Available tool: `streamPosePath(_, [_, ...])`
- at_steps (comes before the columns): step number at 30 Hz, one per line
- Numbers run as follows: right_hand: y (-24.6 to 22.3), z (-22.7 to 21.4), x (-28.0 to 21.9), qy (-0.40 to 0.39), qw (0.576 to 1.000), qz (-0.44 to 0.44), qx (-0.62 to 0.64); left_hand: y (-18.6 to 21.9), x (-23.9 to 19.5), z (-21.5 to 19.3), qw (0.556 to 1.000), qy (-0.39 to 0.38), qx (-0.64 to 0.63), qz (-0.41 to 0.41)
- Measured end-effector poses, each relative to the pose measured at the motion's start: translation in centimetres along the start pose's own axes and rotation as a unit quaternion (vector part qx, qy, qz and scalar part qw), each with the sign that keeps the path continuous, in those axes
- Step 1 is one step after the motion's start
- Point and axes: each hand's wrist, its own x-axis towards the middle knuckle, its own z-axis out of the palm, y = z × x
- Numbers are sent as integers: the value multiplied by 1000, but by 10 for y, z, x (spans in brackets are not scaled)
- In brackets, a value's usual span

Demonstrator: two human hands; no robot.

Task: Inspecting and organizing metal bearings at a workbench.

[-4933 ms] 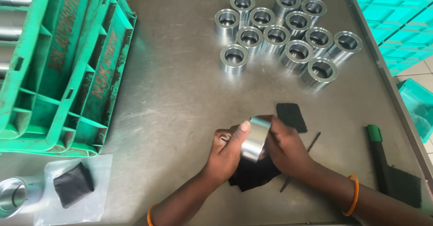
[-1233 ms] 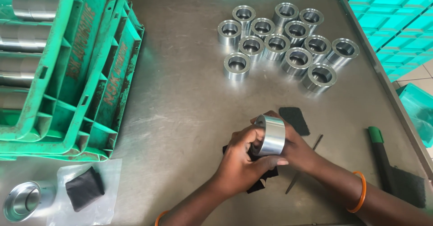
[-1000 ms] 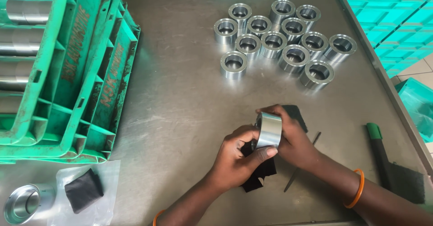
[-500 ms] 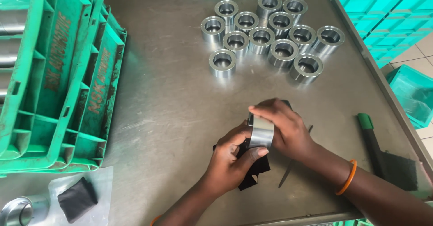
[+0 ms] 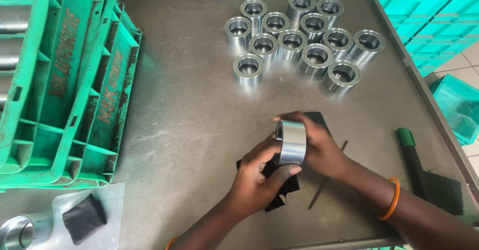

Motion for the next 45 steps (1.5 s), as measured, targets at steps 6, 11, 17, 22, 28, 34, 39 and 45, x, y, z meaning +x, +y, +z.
streamPosePath(6, [-4,6,2,92,986,136,18,1,0,-2,1000,-5,21,8])
streamPosePath(11, [-4,0,-4,93,946,-59,-304,-4,0,-5,990,-45,-90,-102])
streamPosePath(17, [-9,8,6,101,865,412,269,-40,9,-25,876,64,-384,-283])
streamPosePath(22, [-16,26,2,132,926,285,210,-32,15,-22,835,119,-426,-326])
streamPosePath(28, [-14,18,-2,49,961,-150,-227,-18,18,-25,827,92,-436,-342])
streamPosePath(34, [4,14,-6,112,878,-136,-446,-38,11,-26,840,27,-454,-297])
streamPosePath(39, [-14,46,-6,75,894,-158,-413,-45,9,-32,857,5,-435,-276])
streamPosePath(45, [21,-25,-2,-35,976,-79,-202,-27,23,-57,916,-62,-384,-96])
